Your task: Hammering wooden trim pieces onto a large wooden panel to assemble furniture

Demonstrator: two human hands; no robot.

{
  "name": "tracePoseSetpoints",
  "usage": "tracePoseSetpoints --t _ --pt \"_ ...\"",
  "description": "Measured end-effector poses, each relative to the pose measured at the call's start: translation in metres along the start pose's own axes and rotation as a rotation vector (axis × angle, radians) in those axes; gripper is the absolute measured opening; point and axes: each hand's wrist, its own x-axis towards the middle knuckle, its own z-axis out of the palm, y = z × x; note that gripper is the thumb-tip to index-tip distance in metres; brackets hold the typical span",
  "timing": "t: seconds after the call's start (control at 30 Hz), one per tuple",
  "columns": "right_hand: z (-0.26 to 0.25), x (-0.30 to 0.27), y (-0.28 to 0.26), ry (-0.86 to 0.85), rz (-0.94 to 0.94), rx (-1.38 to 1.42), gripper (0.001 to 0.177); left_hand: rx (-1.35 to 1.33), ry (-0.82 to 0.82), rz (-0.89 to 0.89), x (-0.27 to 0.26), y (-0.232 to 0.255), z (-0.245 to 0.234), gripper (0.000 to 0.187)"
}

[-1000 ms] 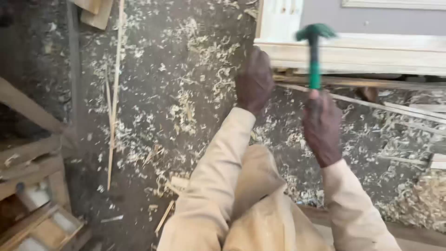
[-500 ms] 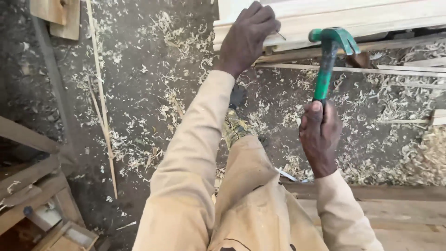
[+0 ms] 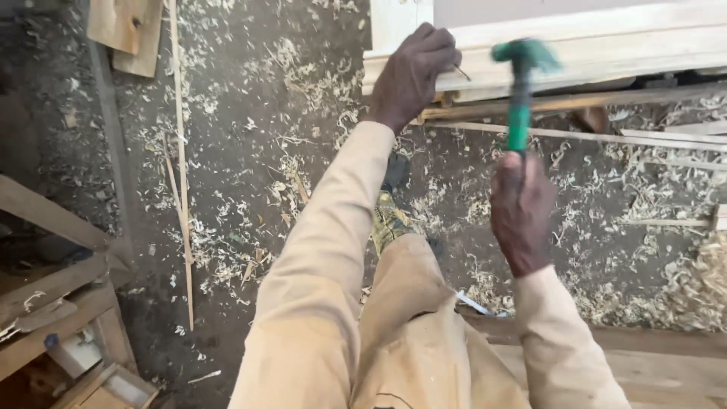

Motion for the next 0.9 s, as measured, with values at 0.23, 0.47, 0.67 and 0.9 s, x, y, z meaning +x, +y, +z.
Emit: tracePoseSetpoints --t 0.23,0.47,0.67,0.9 --pt "0.01 -0.017 -0.01 0.137 -0.375 0.081 0.023 0.051 -0.025 -0.014 -0.01 0.001 0.008 0.021" --pt "0.003 -0.023 0.039 0.155 -0.018 -0.104 0.047 0.123 -0.032 0.082 -0.014 0.011 0.002 0.005" --pt "-0.038 -0.046 0.017 0.198 0.309 0.283 0.039 0.102 0.142 -0.322 -0.016 0.024 0.016 0.013" --pt "-0.055 -0.014 0.005 0.227 0.239 0.414 0.033 0.019 -0.029 -0.231 0.051 0.027 0.068 0.036"
